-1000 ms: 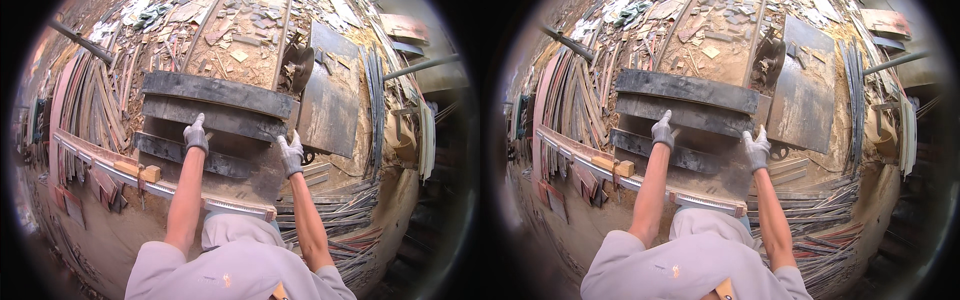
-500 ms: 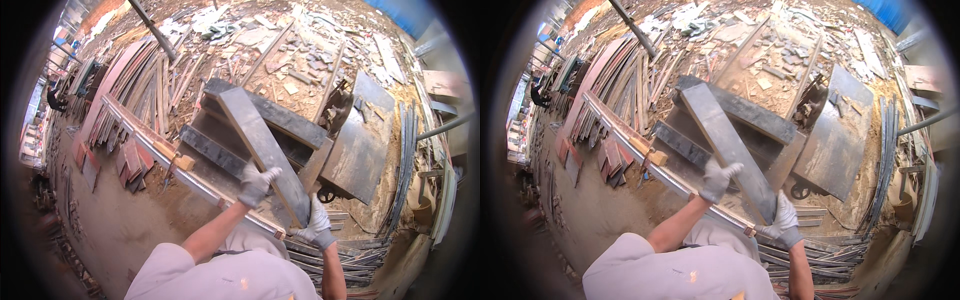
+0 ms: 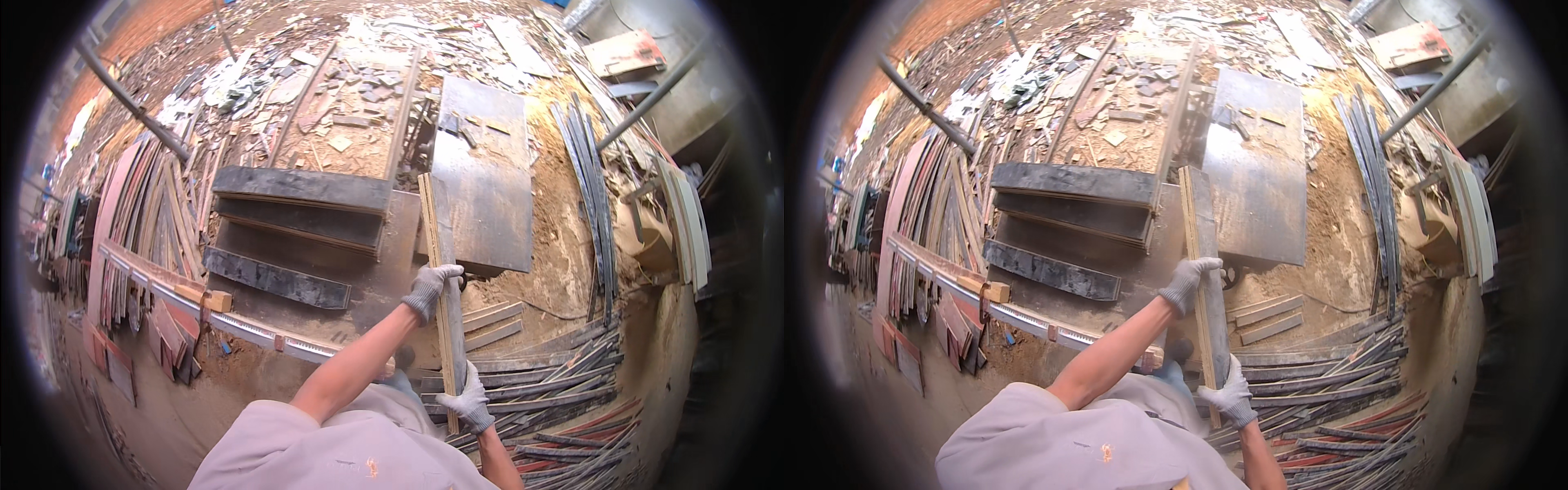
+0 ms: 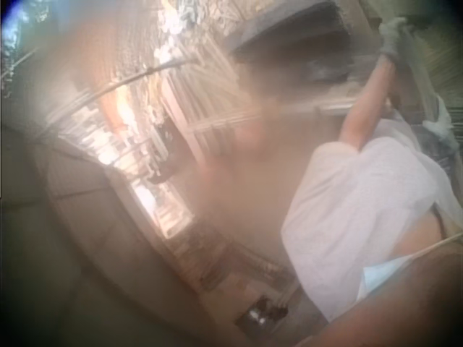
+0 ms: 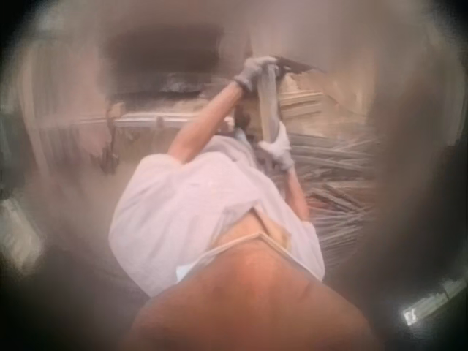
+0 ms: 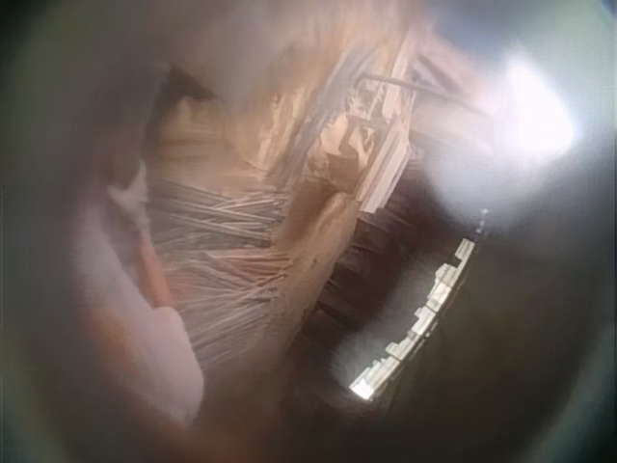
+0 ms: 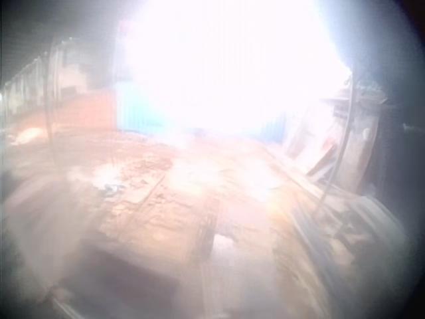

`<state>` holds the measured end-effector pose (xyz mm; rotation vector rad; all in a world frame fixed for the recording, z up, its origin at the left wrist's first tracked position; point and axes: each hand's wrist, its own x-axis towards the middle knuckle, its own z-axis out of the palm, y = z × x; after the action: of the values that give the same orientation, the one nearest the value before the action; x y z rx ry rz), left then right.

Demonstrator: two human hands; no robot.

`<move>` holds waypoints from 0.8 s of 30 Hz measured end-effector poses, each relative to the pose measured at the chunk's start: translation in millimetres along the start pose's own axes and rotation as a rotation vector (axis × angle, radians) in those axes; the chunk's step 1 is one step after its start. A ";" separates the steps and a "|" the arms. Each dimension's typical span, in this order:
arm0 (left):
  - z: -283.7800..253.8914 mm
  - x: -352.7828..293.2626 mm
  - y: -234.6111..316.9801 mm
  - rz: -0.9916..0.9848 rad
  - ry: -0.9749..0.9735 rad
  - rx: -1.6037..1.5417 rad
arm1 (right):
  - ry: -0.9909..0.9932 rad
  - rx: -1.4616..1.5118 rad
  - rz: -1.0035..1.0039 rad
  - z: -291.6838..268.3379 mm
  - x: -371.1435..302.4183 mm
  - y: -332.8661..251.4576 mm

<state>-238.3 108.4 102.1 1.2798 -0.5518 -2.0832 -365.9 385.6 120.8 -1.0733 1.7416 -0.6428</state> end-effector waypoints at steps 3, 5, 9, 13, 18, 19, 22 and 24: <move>5.8 34.8 -24.3 -0.054 -0.077 0.014 | 0.017 -0.044 0.113 -9.6 -2.1 -1.6; 6.1 50.1 -33.6 -0.034 -0.167 0.030 | 0.043 -0.098 0.164 -14.5 0.5 -8.1; 1.1 77.0 -40.5 -0.178 -0.288 -0.249 | 0.118 -0.263 0.337 -18.2 17.7 -28.1; -5.6 131.6 -42.3 0.112 0.064 -0.028 | 0.238 -0.496 0.375 -14.3 57.4 -48.2; -27.3 200.9 -26.6 -0.096 0.197 0.317 | 0.183 -0.687 0.391 -11.8 109.1 -59.4; -28.2 210.1 -21.4 -0.173 0.234 0.346 | 0.177 -0.714 0.388 -10.2 117.2 -60.1; -29.1 226.1 -8.8 -0.284 0.279 0.378 | 0.171 -0.782 0.396 -6.1 139.5 -60.5; -28.4 234.6 -4.1 -0.281 0.267 0.410 | 0.161 -0.785 0.419 -4.7 148.8 -59.5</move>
<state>-292.4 -52.7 -62.1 1.9352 -0.7362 -2.0323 -371.1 226.4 103.0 -1.1152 2.3485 0.2602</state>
